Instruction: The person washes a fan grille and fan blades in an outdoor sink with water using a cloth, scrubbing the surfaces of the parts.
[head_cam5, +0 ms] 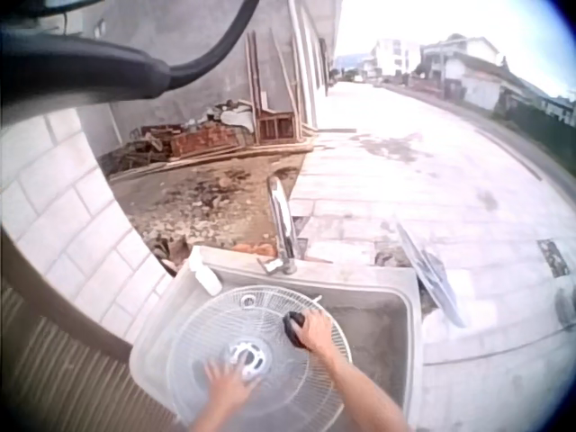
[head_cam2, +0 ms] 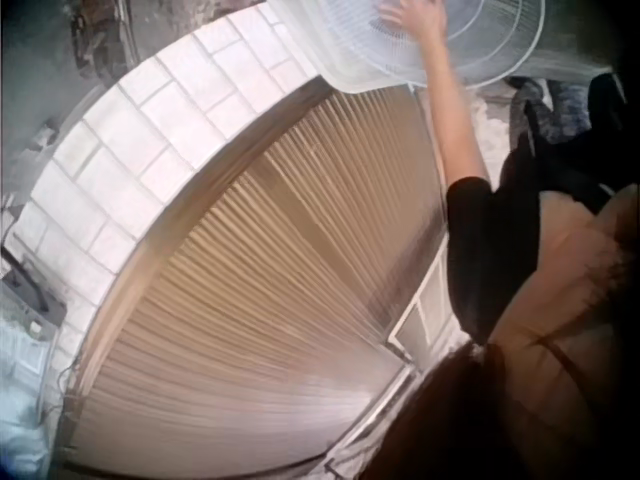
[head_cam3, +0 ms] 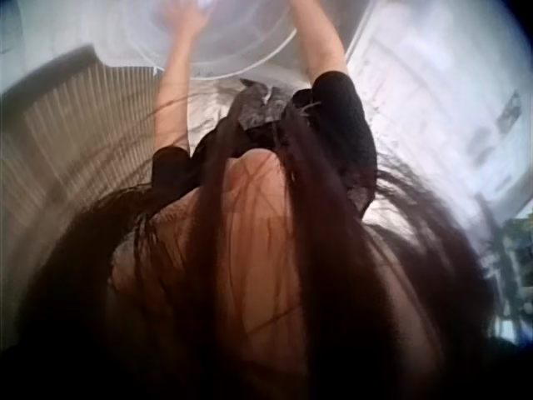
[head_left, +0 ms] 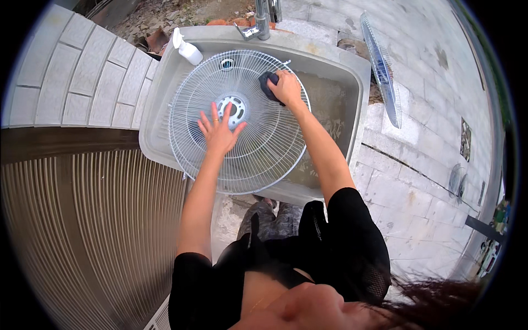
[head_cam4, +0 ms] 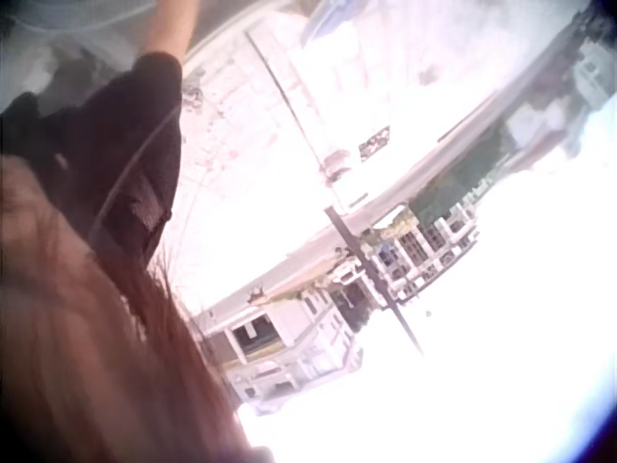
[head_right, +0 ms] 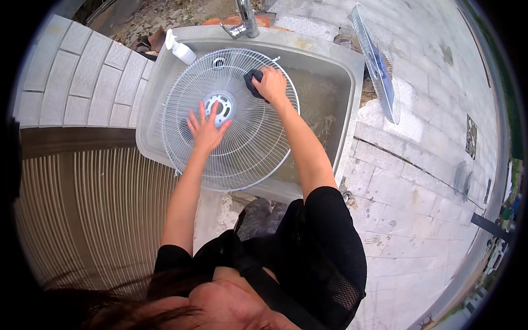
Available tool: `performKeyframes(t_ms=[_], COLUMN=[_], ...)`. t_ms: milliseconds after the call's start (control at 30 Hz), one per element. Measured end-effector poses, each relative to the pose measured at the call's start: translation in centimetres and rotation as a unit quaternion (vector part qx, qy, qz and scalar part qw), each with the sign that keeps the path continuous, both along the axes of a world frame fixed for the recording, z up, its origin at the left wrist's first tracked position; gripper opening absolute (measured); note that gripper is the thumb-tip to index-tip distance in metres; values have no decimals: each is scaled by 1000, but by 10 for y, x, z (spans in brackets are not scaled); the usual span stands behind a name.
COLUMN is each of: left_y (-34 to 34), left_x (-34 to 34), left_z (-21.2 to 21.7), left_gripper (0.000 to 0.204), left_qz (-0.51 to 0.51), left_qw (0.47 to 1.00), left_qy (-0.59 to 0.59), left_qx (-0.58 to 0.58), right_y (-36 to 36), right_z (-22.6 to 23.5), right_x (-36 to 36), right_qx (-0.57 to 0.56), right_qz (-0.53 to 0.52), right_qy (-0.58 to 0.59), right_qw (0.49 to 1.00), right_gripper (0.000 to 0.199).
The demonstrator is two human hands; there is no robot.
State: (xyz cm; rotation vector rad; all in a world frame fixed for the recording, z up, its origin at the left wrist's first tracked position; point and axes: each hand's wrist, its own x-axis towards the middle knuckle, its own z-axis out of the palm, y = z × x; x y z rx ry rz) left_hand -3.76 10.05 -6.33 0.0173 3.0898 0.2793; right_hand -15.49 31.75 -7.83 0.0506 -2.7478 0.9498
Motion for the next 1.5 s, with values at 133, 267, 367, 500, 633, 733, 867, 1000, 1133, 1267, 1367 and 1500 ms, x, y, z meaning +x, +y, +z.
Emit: performKeyframes(t_ms=[133,267,367,500,633,733,867,1000,1133,1267,1367,1500], left_y=[1,3,2,-1,-3,0,-3,3,2,1,2,-3], left_x=[0,-1,-2,-1,3,-1,-3,-6,-4,-3,-3,1], left_z=[1,-3,0,-1,-2,0,-1,5,5,1,3,3], left_gripper=[74,76,77,74,76,77,75,77,77,75,72,71], left_qz=[16,15,20,9,14,19,6,12,24,13,-5,1], left_qw=[1000,1000,1000,1000,1000,999,1000,999,999,1000,1000,999], left_qy=[11,20,-12,-2,-21,-33,-13,-47,-47,-22,-8,-30], left_qx=[0,-2,-11,-12,-5,-3,0,-11,-12,-4,0,-18], right_y=[0,-27,-17,43,95,128,105,124,112,51,11,0], right_z=[30,37,31,0,-34,-67,-129,-150,-24,30,24,-1], right_x=[92,158,167,197,210,203,202,182,175,187,164,72], right_qx=[-25,8,34,38,137,265,319,-133,-479,-114,59,109], right_qz=[75,109,126,59,-22,-19,8,-85,-111,39,107,44], right_qy=[-64,6,23,-63,-95,-125,-250,-456,-306,-11,-65,13], right_qw=[995,994,991,996,986,956,914,876,815,993,990,993], right_gripper=[24,30,30,30,29,24,30,32,40,44,45,46])
